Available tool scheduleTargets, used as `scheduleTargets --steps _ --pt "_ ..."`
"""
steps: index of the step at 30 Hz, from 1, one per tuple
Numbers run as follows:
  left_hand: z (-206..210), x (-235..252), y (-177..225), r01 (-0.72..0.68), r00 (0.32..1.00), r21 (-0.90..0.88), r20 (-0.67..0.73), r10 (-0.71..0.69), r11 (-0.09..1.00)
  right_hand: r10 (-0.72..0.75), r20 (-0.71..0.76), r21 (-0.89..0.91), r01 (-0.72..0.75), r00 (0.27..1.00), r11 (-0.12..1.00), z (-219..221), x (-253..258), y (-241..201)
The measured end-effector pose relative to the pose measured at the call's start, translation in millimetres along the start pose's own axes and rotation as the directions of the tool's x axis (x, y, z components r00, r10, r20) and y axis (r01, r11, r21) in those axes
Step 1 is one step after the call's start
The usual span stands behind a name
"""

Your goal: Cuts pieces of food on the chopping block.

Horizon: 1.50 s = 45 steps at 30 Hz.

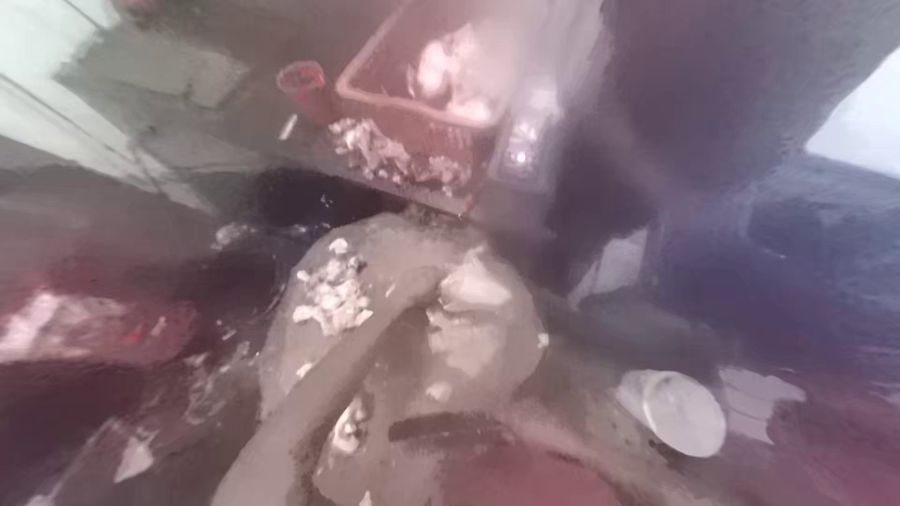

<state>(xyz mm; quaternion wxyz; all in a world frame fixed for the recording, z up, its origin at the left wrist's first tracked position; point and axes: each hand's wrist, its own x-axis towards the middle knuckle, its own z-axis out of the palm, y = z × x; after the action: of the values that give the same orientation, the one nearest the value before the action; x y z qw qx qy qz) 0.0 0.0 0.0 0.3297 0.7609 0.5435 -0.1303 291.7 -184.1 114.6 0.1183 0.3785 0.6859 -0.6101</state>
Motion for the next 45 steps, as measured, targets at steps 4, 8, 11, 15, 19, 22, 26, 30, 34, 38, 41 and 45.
scheduleTargets --steps 4,8,11,15,19,22,26,30,34,38,41,45 --pt "-9.2 -73.2 13.5 -0.095 0.980 -0.236 -0.192 0.050 0.967 -0.124 0.035 -0.227 0.129 0.992 0.965 67.5 90.7 126.2" --pt "-11.6 -197.7 53.3 0.141 0.801 -0.690 -0.341 -0.491 0.710 0.039 -0.068 -0.165 -0.050 0.997 0.985 28.5 92.7 124.5" --pt "34.9 -258.7 59.0 0.045 0.563 -0.839 -0.427 -0.707 0.543 0.089 -0.220 -0.024 -0.096 0.972 0.995 11.9 93.0 131.7" --pt "143.1 -260.5 55.7 0.228 0.450 -0.824 -0.383 -0.807 0.519 0.075 -0.432 -0.097 -0.129 0.899 0.987 24.0 90.7 111.1" --pt "229.6 -209.6 49.2 0.194 0.363 -0.742 -0.553 -0.750 0.641 0.057 -0.373 0.082 -0.028 0.926 0.996 65.5 89.3 138.5" --pt "224.3 -202.1 59.6 0.184 0.443 -0.748 -0.516 -0.733 0.637 0.045 -0.316 0.063 -0.026 0.948 0.998 77.1 81.3 151.5" --pt "242.5 -197.5 43.7 0.271 0.573 -0.745 -0.383 -0.724 0.609 0.191 -0.288 0.023 -0.192 0.939 0.981 71.5 80.3 132.5" --pt "229.6 -207.5 35.5 0.082 0.524 -0.863 -0.389 -0.758 0.499 0.098 -0.359 0.014 -0.100 0.928 0.995 75.2 81.3 147.4" --pt "205.9 -221.5 48.3 -0.209 0.229 -0.895 -0.436 -0.870 0.394 0.006 -0.501 0.038 0.015 0.866 0.999 92.6 57.2 132.2" --pt "199.6 -210.7 59.6 0.061 0.272 -0.890 -0.420 -0.866 0.451 -0.270 -0.531 0.002 0.320 0.803 0.948 83.1 32.7 77.9" --pt "208.9 -185.4 45.8 0.258 0.467 -0.792 -0.399 -0.789 0.553 -0.562 -0.580 -0.097 0.635 0.590 0.766 67.0 13.4 1.9" --pt "201.5 -166.5 38.7 0.127 0.459 -0.838 -0.425 -0.780 0.531 -0.524 -0.566 0.154 0.706 0.636 0.691 78.7 -16.6 -33.9"
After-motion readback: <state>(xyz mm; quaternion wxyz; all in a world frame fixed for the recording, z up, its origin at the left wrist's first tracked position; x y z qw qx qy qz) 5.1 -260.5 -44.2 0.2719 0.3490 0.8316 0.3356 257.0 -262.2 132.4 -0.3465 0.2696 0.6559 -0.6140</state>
